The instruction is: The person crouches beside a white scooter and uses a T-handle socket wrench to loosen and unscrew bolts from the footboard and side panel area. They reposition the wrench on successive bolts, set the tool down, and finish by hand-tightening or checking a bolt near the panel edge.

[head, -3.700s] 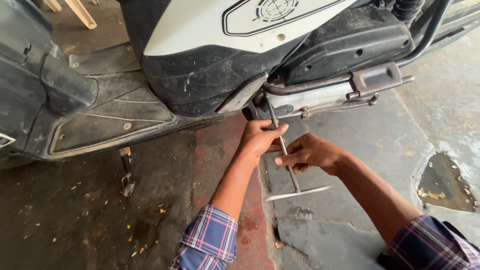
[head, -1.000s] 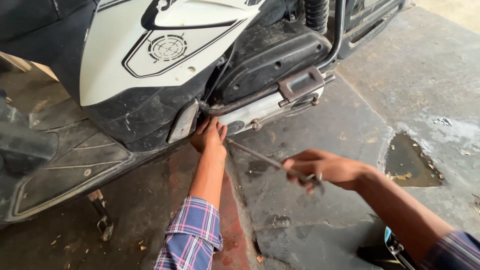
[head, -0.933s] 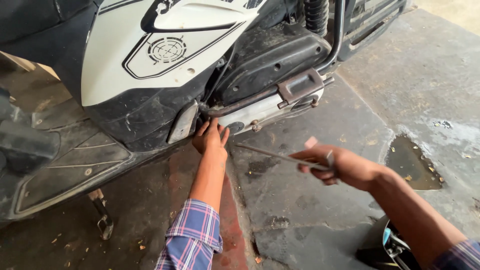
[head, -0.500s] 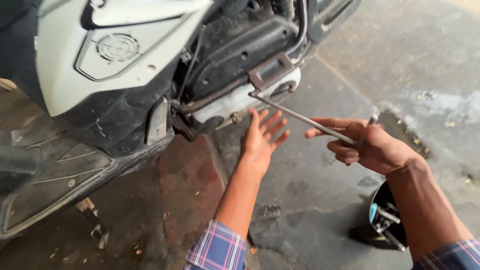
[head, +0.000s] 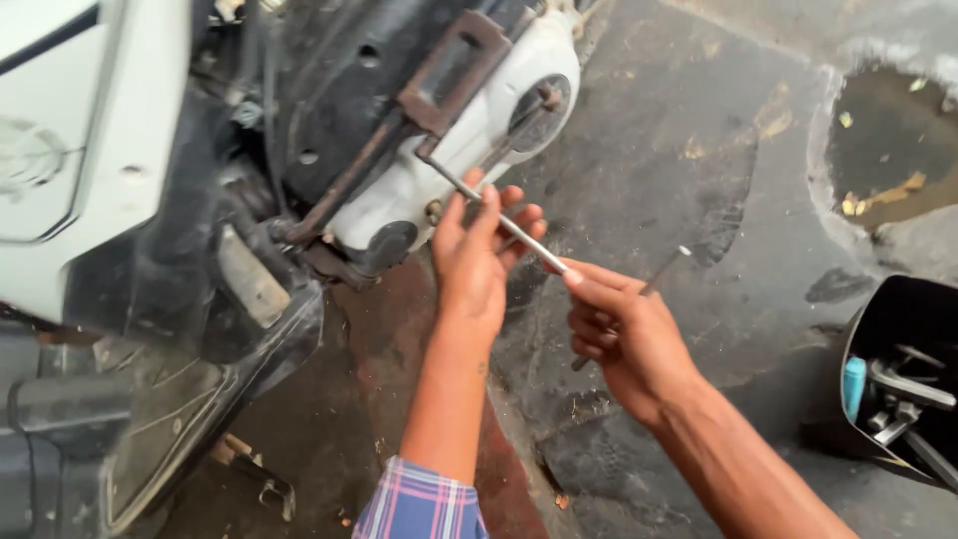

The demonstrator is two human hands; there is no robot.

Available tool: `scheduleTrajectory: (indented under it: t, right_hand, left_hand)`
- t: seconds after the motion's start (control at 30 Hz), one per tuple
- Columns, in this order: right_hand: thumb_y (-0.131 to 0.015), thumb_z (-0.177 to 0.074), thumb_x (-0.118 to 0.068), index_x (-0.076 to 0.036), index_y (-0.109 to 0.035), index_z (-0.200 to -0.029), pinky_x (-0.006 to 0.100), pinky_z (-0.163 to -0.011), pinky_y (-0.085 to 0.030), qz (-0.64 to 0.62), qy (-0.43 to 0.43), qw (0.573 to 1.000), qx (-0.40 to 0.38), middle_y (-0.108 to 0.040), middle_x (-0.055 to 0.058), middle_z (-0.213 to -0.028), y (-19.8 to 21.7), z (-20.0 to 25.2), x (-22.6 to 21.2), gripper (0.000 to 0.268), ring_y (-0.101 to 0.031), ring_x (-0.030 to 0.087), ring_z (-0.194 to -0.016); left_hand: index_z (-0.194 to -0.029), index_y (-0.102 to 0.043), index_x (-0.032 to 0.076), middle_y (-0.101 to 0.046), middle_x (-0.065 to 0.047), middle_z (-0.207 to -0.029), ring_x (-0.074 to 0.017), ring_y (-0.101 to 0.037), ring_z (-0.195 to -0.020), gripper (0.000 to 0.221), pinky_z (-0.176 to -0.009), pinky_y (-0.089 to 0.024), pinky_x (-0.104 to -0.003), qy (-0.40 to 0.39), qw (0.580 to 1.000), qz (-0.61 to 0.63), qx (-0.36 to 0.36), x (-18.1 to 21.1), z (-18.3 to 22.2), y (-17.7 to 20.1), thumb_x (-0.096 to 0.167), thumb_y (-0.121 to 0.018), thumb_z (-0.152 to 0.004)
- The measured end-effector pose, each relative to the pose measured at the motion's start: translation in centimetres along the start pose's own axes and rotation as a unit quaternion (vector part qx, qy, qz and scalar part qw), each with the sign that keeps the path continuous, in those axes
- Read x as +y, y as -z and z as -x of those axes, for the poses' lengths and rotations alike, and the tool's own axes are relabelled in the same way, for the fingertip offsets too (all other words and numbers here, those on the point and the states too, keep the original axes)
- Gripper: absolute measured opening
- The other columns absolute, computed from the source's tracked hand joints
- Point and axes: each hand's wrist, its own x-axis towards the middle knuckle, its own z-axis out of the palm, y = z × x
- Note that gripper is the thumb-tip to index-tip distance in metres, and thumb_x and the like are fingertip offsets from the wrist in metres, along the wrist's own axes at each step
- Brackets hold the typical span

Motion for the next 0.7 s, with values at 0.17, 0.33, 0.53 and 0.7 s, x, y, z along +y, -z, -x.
scheduleTrajectory:
  t: [0.17, 0.33, 0.53, 0.7]
  right_hand:
    - [-0.066, -0.092, -0.016, -0.001, -0.076, -0.119, 0.027, -0.046, -0.022, -0.033, -0.02, 0.999, -0.009, -0.032, -0.01, -0.057, 0.2, -2.5, -0.3, 0.033, -0.026, 0.006, -0.049]
    - [-0.068, -0.092, -0.017, 0.001, -0.078, -0.114, 0.028, -0.043, -0.021, -0.029, -0.042, 0.999, 0.001, -0.034, -0.008, -0.055, 2.2, -3.9, -1.6, 0.031, -0.025, 0.007, -0.046]
    - [-0.067, -0.093, -0.018, 0.001, -0.077, -0.115, 0.027, -0.043, -0.023, -0.043, -0.053, 0.997, -0.019, -0.037, -0.008, -0.055, 2.4, -4.9, -1.9, 0.031, -0.028, 0.007, -0.045]
    - [-0.065, -0.095, -0.018, 0.001, -0.075, -0.111, 0.027, -0.041, -0.023, -0.106, -0.071, 0.991, -0.05, -0.033, -0.008, -0.054, -0.2, -5.4, -0.9, 0.026, -0.027, 0.006, -0.043]
  left_hand:
    - [-0.151, -0.041, 0.004, -0.068, -0.013, -0.114, -0.0241, -0.07, -0.091, 0.053, -0.079, -0.063, -0.039, -0.014, 0.999, -0.028, 0.03, -1.5, -2.0, 0.3, 0.02, -0.058, -0.102]
    - [-0.154, -0.037, 0.007, -0.067, -0.013, -0.119, -0.0226, -0.069, -0.092, 0.057, -0.079, -0.062, -0.039, -0.007, 0.996, -0.08, 0.043, -2.6, -2.4, -0.7, 0.024, -0.055, -0.103]
    - [-0.156, -0.033, 0.008, -0.066, -0.012, -0.118, -0.022, -0.067, -0.09, 0.06, -0.079, -0.062, -0.041, -0.021, 0.996, -0.076, 0.051, -3.2, -3.1, -0.9, 0.025, -0.055, -0.102]
    - [-0.157, -0.04, 0.01, -0.064, -0.008, -0.115, -0.0188, -0.064, -0.087, 0.059, -0.075, -0.059, -0.037, -0.034, 0.995, -0.064, 0.071, -1.6, -3.9, 0.8, 0.024, -0.058, -0.102]
